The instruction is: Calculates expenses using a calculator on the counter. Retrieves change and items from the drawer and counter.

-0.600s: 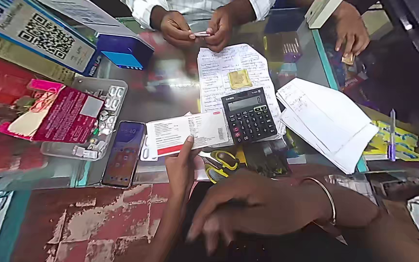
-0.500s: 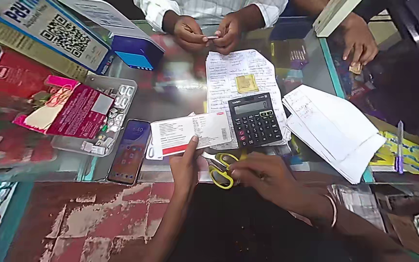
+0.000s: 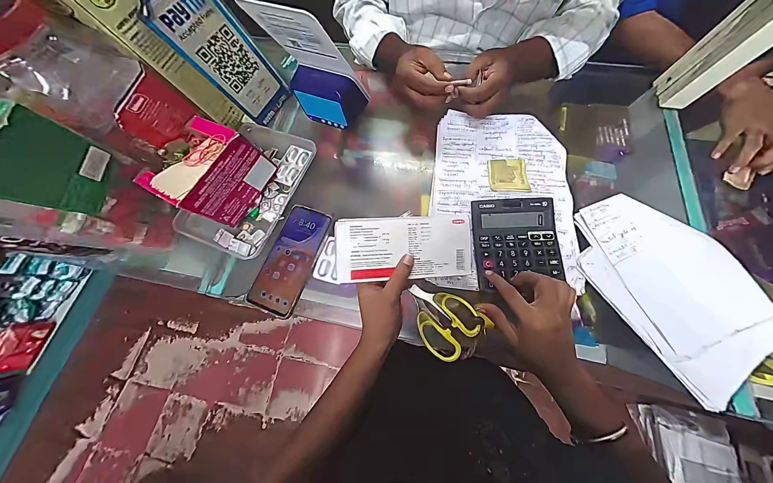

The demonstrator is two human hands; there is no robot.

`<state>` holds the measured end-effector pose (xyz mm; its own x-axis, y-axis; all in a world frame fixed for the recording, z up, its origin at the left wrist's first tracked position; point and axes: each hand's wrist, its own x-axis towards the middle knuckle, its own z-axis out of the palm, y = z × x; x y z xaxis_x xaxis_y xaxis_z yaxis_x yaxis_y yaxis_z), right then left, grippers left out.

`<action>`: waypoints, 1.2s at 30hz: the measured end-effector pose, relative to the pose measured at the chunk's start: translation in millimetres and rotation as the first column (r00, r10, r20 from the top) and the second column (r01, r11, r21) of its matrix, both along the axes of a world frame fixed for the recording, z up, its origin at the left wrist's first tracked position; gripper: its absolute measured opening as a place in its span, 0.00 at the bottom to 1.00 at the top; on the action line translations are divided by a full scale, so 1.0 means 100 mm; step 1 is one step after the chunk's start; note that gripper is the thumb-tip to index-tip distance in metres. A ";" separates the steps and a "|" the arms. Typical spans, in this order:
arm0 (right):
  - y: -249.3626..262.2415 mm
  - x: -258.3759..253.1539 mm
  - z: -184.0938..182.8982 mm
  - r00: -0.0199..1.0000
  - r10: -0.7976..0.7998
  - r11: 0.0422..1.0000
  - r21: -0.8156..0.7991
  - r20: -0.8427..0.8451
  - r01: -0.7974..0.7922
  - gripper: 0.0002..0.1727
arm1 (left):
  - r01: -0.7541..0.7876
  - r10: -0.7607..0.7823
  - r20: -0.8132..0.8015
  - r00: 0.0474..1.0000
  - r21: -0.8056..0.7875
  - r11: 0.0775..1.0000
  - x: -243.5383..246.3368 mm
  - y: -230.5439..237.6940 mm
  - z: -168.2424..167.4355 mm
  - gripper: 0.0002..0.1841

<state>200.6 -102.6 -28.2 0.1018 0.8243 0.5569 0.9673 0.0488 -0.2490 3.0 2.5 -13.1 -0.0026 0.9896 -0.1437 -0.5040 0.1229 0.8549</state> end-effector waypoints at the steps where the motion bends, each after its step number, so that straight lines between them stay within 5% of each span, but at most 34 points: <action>1: 0.00 0.00 -0.01 1.000 0.002 1.000 0.001 0.003 -0.002 0.32 | 0.001 -0.001 0.007 1.000 -0.002 1.000 0.00 0.00 0.00 0.18; 9: 0.00 0.00 -0.03 1.000 0.026 0.999 0.045 -0.007 -0.026 0.31 | -0.014 0.014 0.047 0.999 -0.007 1.000 -0.01 -0.01 -0.03 0.20; 14: -0.12 0.11 0.01 0.991 -0.072 0.976 0.197 -0.113 0.093 0.14 | -0.005 0.005 0.019 1.000 0.031 1.000 -0.01 -0.01 -0.07 0.21; 21: -0.03 0.13 0.05 0.982 -0.172 0.975 0.126 -0.075 0.181 0.15 | -0.018 0.018 -0.018 1.000 0.024 1.000 0.00 0.00 -0.05 0.22; 27: -0.03 0.06 0.04 0.999 -0.033 0.991 0.130 -0.033 0.038 0.14 | -0.022 0.022 -0.025 0.999 0.017 1.000 0.01 0.00 -0.03 0.22; 36: -0.07 0.30 0.12 0.996 -0.040 0.983 0.176 -0.081 0.054 0.15 | -0.018 0.018 -0.012 1.000 0.005 1.000 0.00 -0.01 -0.03 0.21</action>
<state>230.8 -109.4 -15.9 0.1860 0.7064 0.6830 0.9478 0.0542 -0.3142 3.3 1.9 -16.2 -0.0219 0.9901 -0.1387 -0.4956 0.1097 0.8616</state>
